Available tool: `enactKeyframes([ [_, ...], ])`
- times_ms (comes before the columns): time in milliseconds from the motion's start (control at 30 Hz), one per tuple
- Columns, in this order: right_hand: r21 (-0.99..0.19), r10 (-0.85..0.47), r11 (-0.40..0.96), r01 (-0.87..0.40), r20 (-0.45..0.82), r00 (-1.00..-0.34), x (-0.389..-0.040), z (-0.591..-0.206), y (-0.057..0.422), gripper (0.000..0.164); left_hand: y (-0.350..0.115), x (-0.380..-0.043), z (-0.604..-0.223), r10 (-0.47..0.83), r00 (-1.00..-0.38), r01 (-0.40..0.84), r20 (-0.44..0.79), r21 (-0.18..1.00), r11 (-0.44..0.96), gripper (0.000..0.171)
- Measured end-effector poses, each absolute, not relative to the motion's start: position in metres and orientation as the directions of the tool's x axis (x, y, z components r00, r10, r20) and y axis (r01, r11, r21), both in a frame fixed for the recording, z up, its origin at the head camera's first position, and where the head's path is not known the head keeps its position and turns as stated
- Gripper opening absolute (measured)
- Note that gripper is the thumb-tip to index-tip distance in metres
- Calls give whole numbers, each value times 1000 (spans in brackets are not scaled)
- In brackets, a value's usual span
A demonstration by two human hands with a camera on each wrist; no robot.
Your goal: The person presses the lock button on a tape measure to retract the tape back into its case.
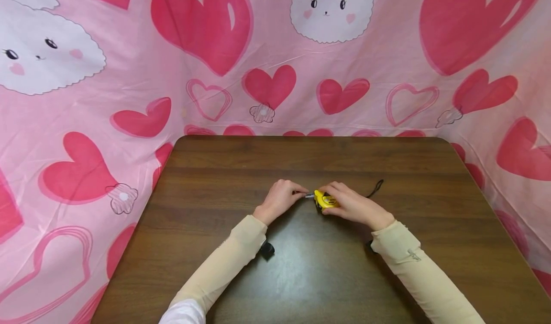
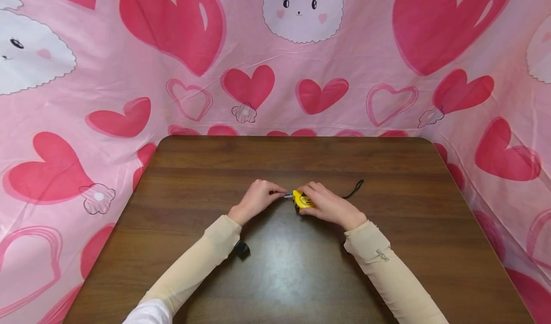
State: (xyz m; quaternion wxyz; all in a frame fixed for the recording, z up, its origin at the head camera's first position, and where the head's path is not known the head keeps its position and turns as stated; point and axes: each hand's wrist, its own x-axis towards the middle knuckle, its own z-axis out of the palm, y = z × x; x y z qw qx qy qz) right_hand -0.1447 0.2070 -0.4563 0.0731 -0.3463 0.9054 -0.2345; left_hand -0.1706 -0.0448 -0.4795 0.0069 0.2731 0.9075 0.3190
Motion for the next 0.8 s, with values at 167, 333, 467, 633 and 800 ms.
enactKeyframes([
  [167,-477,-670,644,-598,25,-742,-143,-456,205,55,-42,-169,-479,507,-846,500,165,577,646,16],
  [333,-474,-681,627,-618,53,-731,-142,-458,202,54,-37,-166,-479,501,-849,500,168,564,657,16],
  [467,-471,-685,616,-631,77,-725,-142,-458,199,53,-34,-165,-480,482,-858,490,177,563,665,16],
  [633,-477,-679,623,-620,62,-731,-143,-456,198,53,-30,-163,-480,463,-869,475,177,564,675,16],
  [800,-480,-682,623,-617,53,-730,-143,-455,198,52,-28,-162,-479,457,-872,468,174,571,675,18],
])
